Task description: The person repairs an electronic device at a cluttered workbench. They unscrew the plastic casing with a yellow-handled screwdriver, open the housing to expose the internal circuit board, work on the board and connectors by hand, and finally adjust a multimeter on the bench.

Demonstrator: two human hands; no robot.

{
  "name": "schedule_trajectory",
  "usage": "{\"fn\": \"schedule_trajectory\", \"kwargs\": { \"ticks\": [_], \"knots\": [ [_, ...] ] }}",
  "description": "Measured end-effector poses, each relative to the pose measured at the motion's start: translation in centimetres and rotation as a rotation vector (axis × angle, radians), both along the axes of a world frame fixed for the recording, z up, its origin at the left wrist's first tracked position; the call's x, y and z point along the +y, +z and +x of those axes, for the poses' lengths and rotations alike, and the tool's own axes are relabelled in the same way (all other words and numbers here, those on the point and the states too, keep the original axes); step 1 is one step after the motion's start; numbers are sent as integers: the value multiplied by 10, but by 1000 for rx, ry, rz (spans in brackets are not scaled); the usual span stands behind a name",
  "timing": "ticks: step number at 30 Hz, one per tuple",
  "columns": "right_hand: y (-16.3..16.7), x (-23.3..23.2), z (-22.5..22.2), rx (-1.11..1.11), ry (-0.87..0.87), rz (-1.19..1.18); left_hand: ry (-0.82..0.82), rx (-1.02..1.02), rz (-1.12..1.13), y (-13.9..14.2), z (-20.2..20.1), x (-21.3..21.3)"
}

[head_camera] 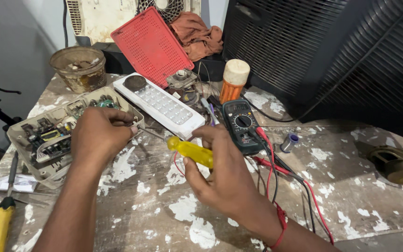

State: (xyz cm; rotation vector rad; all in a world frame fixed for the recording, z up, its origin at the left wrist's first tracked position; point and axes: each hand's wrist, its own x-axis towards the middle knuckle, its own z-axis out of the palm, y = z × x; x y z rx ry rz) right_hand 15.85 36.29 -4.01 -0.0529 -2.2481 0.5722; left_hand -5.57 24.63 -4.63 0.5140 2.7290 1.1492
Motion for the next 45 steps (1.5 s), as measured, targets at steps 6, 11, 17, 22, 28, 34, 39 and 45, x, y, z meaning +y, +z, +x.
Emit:
{"fn": "schedule_trajectory", "kwargs": {
  "ticks": [6, 11, 17, 22, 28, 34, 39, 45],
  "knots": [
    [3, 4, 2, -541, -289, -40, -23, 26, 11, -2, -1, -2],
    [-3, 3, 4, -245, -118, -71, -31, 40, 32, -4, 0, -1],
    [-1, 0, 2, -123, -34, -14, -25, 43, 13, -2, -2, -3],
    [3, 4, 0, -557, -317, -56, -20, 17, -2, 0, 0, -3],
    [0, 0, 0, -178, -78, -122, -7, 7, 0, 2, 2, 0],
    [3, -2, -1, -250, -77, -113, -11, -1, 14, 2, 2, -2],
    [1, 3, 0, -535, -231, -354, -10, -6, 9, 0, 1, -2],
    [-3, 0, 0, -74, 108, -183, -8, 15, 33, -3, 0, -2]
  ]
}}
